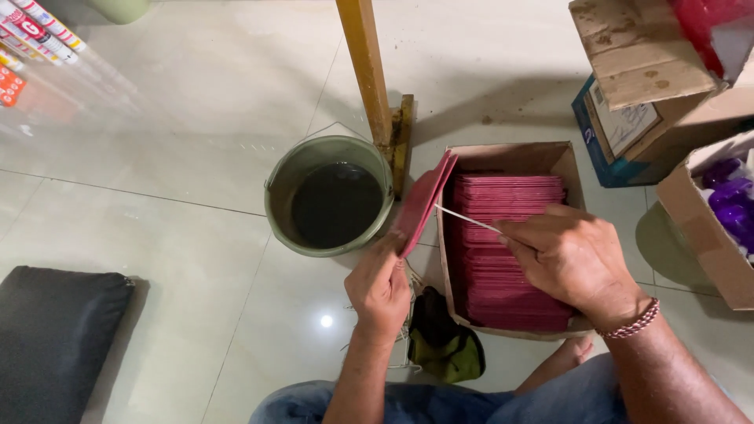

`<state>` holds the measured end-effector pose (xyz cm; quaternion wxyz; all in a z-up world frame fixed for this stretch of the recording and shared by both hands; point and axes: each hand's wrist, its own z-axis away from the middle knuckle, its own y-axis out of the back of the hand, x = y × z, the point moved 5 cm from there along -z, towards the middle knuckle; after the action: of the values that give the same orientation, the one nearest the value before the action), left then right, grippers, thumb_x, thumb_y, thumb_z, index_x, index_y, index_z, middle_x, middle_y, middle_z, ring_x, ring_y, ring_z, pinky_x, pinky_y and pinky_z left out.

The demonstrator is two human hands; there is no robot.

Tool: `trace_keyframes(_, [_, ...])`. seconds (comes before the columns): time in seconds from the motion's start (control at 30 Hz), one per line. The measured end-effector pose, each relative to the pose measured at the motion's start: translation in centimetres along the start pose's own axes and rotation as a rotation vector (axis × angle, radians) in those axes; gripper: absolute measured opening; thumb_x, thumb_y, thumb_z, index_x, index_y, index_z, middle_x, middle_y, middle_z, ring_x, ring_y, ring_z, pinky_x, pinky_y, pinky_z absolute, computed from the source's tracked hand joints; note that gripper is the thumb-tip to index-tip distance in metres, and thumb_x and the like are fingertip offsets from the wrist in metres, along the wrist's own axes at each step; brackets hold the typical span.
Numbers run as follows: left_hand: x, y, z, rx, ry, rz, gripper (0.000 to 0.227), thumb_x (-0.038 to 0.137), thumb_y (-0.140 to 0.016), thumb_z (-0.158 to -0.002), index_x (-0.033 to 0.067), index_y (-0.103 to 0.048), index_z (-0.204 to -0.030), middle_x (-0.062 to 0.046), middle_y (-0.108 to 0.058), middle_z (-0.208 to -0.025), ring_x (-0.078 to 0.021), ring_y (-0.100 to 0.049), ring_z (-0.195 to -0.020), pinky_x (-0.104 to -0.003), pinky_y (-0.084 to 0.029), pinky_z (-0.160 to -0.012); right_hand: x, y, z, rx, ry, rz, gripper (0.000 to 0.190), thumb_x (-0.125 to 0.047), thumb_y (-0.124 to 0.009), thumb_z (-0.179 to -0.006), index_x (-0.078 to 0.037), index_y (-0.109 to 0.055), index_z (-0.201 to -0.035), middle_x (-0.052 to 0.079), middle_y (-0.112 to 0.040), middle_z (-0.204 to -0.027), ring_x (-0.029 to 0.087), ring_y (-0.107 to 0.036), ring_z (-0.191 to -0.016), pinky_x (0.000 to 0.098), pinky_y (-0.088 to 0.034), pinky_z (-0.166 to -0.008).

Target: The person sits on the floor and wipes pink plastic cutting boards with a cloth. They dip the cloth into a bucket of water, wring it out, and wipe each board individually before placing it into a cardboard box.

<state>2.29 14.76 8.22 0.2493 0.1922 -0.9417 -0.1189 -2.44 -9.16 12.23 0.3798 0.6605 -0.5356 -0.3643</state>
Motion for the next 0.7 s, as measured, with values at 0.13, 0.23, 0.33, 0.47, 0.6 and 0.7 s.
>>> trace_keyframes(0.13, [1.2, 0.2, -0.7, 0.091, -0.122, -0.002, 0.010, -0.006, -0.074, -0.091, -0.0023, -0.076, -0.100, -0.019, -0.076, -0.100, -0.0345, -0.077, -0.098, -0.042, -0.068, -0.088, 1.7, -1.7, 0.1, -0.036, -0.125, -0.189, 0.015, -0.028, -0.073, -0.093, -0.028, -0.084, -0.102, -0.004, -0.071, -0.071, 0.018, -0.062, -0.066, 0.0392, -0.049, -0.049])
trace_keyframes(0.23, [1.9, 0.3, -0.7, 0.087, -0.201, -0.031, 0.013, -0.007, -0.070, -0.094, 0.0018, -0.074, -0.103, -0.018, -0.074, -0.101, -0.0372, -0.076, -0.098, -0.047, -0.069, -0.086, 2.7, -2.5, 0.0, 0.108, 0.005, -0.351, 0.013, -0.017, -0.081, -0.089, -0.010, -0.083, -0.100, 0.000, -0.077, -0.082, 0.017, -0.060, -0.067, 0.0353, -0.052, -0.057])
trace_keyframes(0.33, [2.1, 0.4, -0.9, 0.110, -0.179, -0.036, 0.014, -0.006, -0.075, -0.091, 0.0003, -0.074, -0.104, -0.019, -0.074, -0.102, -0.0368, -0.076, -0.098, -0.044, -0.070, -0.085, 3.3, -3.0, 0.0, 0.098, -0.028, -0.457, 0.013, -0.013, -0.082, -0.086, -0.009, -0.082, -0.099, 0.002, -0.079, -0.087, 0.017, -0.062, -0.071, 0.0338, -0.054, -0.063])
trace_keyframes(0.47, [2.2, 0.9, -1.5, 0.133, -0.162, -0.024, 0.007, -0.009, -0.071, -0.092, -0.0039, -0.073, -0.098, -0.020, -0.075, -0.099, -0.0330, -0.077, -0.093, -0.040, -0.068, -0.083, 2.6, -2.2, 0.0, 0.114, -0.002, -0.392, 0.014, -0.013, -0.082, -0.087, -0.012, -0.083, -0.100, -0.001, -0.079, -0.087, 0.015, -0.061, -0.072, 0.0322, -0.053, -0.061])
trace_keyframes(0.6, [2.5, 0.9, -1.4, 0.124, -0.255, -0.006, 0.015, -0.008, -0.060, -0.097, -0.0007, -0.073, -0.099, -0.019, -0.075, -0.101, -0.0373, -0.076, -0.094, -0.046, -0.070, -0.081, 2.4, -2.5, 0.1, 0.087, -0.001, -0.295, 0.016, -0.016, -0.081, -0.089, -0.015, -0.083, -0.104, -0.003, -0.078, -0.089, 0.015, -0.060, -0.072, 0.0333, -0.052, -0.058])
trace_keyframes(0.7, [3.9, 0.5, -1.8, 0.055, -0.284, 0.051, 0.030, -0.003, -0.043, -0.105, -0.0019, -0.072, -0.096, -0.020, -0.076, -0.096, -0.0373, -0.077, -0.092, -0.047, -0.068, -0.079, 1.9, -2.7, -0.3, 0.101, 0.063, -0.361, 0.015, -0.014, -0.082, -0.087, -0.014, -0.083, -0.102, -0.003, -0.077, -0.085, 0.015, -0.060, -0.071, 0.0322, -0.052, -0.061])
